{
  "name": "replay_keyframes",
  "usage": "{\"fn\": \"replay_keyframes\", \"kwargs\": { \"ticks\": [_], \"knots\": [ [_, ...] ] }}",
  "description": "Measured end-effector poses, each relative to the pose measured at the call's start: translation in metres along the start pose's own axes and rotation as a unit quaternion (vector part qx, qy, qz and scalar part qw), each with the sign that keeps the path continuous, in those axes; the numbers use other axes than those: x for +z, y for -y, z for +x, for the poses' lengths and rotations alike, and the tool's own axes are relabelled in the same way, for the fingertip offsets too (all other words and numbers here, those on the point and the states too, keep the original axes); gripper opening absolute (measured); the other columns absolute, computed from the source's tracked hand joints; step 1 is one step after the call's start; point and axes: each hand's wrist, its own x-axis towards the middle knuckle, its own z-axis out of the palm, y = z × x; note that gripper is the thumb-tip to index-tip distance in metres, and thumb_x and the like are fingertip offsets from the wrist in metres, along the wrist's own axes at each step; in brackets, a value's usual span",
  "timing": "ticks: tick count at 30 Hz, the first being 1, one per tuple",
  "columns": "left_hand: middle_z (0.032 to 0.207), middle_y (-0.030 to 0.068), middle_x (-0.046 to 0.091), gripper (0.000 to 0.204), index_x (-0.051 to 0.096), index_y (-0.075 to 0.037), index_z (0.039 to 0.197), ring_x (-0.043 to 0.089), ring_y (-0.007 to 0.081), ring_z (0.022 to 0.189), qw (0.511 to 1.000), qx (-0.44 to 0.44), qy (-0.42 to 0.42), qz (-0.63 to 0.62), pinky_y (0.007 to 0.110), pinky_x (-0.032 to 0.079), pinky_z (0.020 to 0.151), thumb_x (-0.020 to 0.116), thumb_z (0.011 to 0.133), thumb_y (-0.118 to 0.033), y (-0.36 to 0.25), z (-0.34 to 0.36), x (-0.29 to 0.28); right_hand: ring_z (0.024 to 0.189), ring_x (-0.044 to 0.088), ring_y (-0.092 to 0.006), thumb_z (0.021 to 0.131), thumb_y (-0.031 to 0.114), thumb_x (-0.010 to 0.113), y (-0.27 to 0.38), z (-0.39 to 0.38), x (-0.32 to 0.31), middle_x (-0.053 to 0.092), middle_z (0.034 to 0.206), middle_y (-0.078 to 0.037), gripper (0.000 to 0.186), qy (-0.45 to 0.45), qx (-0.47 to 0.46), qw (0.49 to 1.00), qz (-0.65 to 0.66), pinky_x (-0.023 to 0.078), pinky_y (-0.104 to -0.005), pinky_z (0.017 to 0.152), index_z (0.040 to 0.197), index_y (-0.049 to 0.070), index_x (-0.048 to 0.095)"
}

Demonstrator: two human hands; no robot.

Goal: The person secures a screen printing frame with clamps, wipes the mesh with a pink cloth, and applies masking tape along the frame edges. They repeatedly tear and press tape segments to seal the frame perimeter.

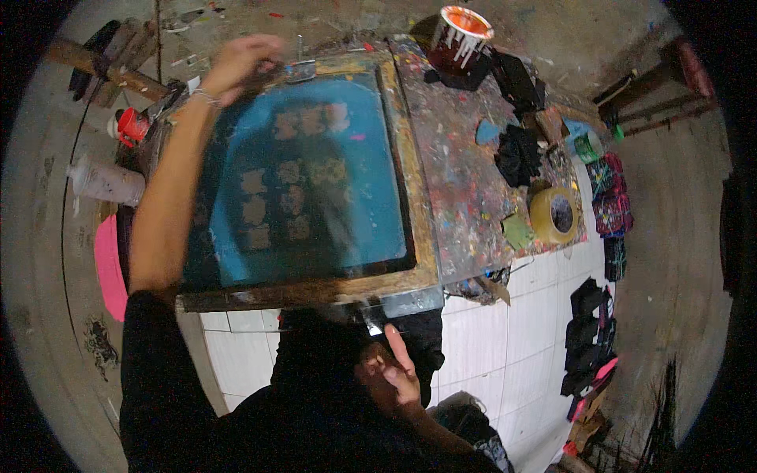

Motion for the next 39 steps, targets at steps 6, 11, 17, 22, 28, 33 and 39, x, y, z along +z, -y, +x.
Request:
{"fn": "replay_keyframes", "kwargs": {
  "ticks": [6, 11, 17, 22, 28, 33, 39],
  "knots": [
    [0.085, 0.0049, 0.069, 0.022, 0.07, -0.002, 0.1, 0.063, 0.012, 0.077, 0.997, 0.048, 0.031, 0.047, 0.027, 0.052, 0.071, 0.069, 0.082, -0.016, 0.065, 0.04, 0.086, 0.08, 0.045, -0.0189, 0.085, 0.027, 0.068, -0.004, -0.001, -0.018, 0.048, 0.088, -0.006, 0.095, 0.118, 0.039, 0.991, -0.049, 0.037, -0.035, 0.073, 0.153, 0.024, 0.002],
    [0.083, 0.0093, 0.072, 0.02, 0.073, -0.002, 0.092, 0.066, 0.014, 0.074, 0.992, 0.117, -0.025, 0.043, 0.028, 0.053, 0.072, 0.072, 0.079, -0.017, 0.109, 0.046, 0.121, 0.09, 0.051, -0.0192, 0.079, 0.027, 0.073, -0.011, 0.002, -0.017, 0.053, 0.101, -0.011, 0.106, 0.1, 0.069, 0.992, 0.034, 0.042, -0.0326, 0.076, 0.152, 0.024, -0.004],
    [0.087, 0.0099, 0.072, 0.023, 0.071, -0.001, 0.094, 0.067, 0.0139, 0.076, 0.983, 0.148, -0.062, 0.091, 0.028, 0.053, 0.073, 0.075, 0.08, -0.018, 0.118, 0.042, 0.13, 0.086, 0.051, -0.0196, 0.078, 0.027, 0.074, -0.012, 0.006, -0.013, 0.053, 0.101, -0.01, 0.106, 0.118, 0.069, 0.987, 0.087, 0.043, -0.0347, 0.077, 0.151, 0.027, -0.003],
    [0.081, 0.0095, 0.072, 0.018, 0.073, -0.005, 0.087, 0.068, 0.0156, 0.072, 0.978, 0.124, -0.109, 0.124, 0.029, 0.053, 0.067, 0.076, 0.075, -0.018, 0.108, 0.043, 0.14, 0.078, 0.047, -0.0198, 0.078, 0.031, 0.074, 0.001, 0.012, 0.011, 0.051, 0.093, -0.005, 0.102, 0.101, 0.075, 0.989, 0.08, 0.039, -0.0379, 0.074, 0.151, 0.035, 0.003],
    [0.075, 0.0087, 0.071, 0.015, 0.073, -0.007, 0.082, 0.069, 0.017, 0.067, 0.96, 0.193, -0.161, 0.124, 0.029, 0.053, 0.064, 0.077, 0.071, -0.017, 0.123, 0.054, 0.143, 0.087, 0.05, -0.0211, 0.077, 0.03, 0.074, -0.004, 0.021, -0.009, 0.054, 0.1, -0.005, 0.103, 0.118, 0.073, 0.985, 0.1, 0.04, -0.041, 0.084, 0.151, 0.036, 0.004],
    [0.076, 0.0098, 0.071, 0.016, 0.073, -0.006, 0.081, 0.069, 0.0178, 0.066, 0.964, 0.179, -0.163, 0.11, 0.029, 0.053, 0.064, 0.077, 0.07, -0.016, 0.118, 0.047, 0.147, 0.086, 0.049, -0.0209, 0.076, 0.03, 0.074, -0.002, 0.021, -0.005, 0.054, 0.098, -0.005, 0.102, 0.115, 0.091, 0.984, 0.099, 0.039, -0.0413, 0.088, 0.15, 0.037, 0.005],
    [0.079, 0.0112, 0.071, 0.018, 0.074, -0.006, 0.084, 0.069, 0.019, 0.07, 0.964, 0.171, -0.159, 0.127, 0.03, 0.053, 0.065, 0.078, 0.07, -0.018, 0.114, 0.044, 0.143, 0.081, 0.048, -0.019, 0.076, 0.029, 0.074, -0.005, 0.022, -0.005, 0.053, 0.095, -0.004, 0.102, 0.107, 0.086, 0.985, 0.108, 0.038, -0.0382, 0.08, 0.15, 0.037, 0.006]
  ]
}}
